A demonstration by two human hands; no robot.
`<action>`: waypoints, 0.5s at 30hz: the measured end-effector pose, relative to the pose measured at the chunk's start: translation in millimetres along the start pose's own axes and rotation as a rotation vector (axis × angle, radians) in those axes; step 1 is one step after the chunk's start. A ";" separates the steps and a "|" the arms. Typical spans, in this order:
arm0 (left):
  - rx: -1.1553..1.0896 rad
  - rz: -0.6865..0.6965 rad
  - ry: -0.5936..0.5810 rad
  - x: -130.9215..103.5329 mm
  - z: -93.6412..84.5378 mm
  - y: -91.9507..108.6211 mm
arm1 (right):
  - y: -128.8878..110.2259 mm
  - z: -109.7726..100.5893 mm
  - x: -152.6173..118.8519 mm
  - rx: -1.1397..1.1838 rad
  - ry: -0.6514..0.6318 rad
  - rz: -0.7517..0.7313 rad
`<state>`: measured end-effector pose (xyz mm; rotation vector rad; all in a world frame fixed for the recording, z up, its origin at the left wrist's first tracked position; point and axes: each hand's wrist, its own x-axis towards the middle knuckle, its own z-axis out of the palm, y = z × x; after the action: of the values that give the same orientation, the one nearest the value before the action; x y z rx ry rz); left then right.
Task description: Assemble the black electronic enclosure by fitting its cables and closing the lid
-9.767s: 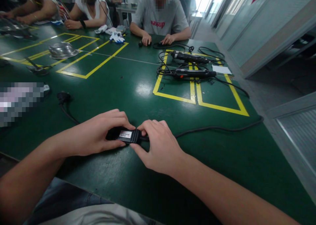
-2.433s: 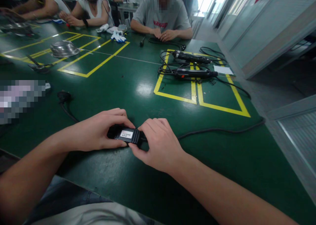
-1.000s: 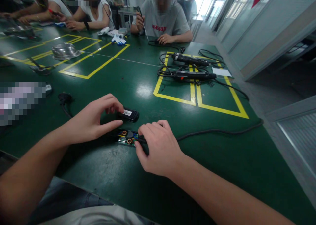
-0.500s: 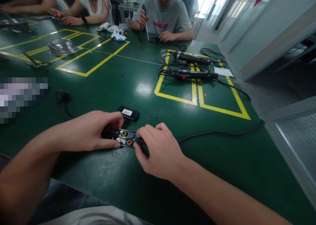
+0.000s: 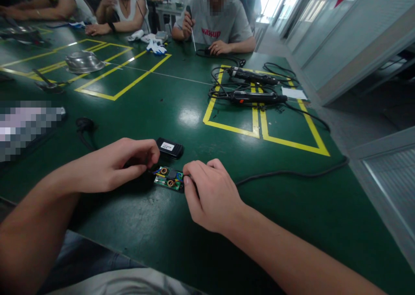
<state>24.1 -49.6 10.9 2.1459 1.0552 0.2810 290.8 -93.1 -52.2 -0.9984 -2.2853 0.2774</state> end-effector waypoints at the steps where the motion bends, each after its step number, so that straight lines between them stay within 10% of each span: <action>1: -0.003 0.000 -0.001 -0.3 -0.7 0.2 | 0.3 -0.1 -0.2 -0.003 0.006 -0.003; 15: 0.067 -0.016 -0.056 0.1 0.8 -10.4 | -1.1 6.0 -0.1 -0.061 -0.025 0.061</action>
<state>18.2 -45.6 3.2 2.1909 1.0624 0.1790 286.5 -93.6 -56.5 -1.1026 -2.3011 0.2483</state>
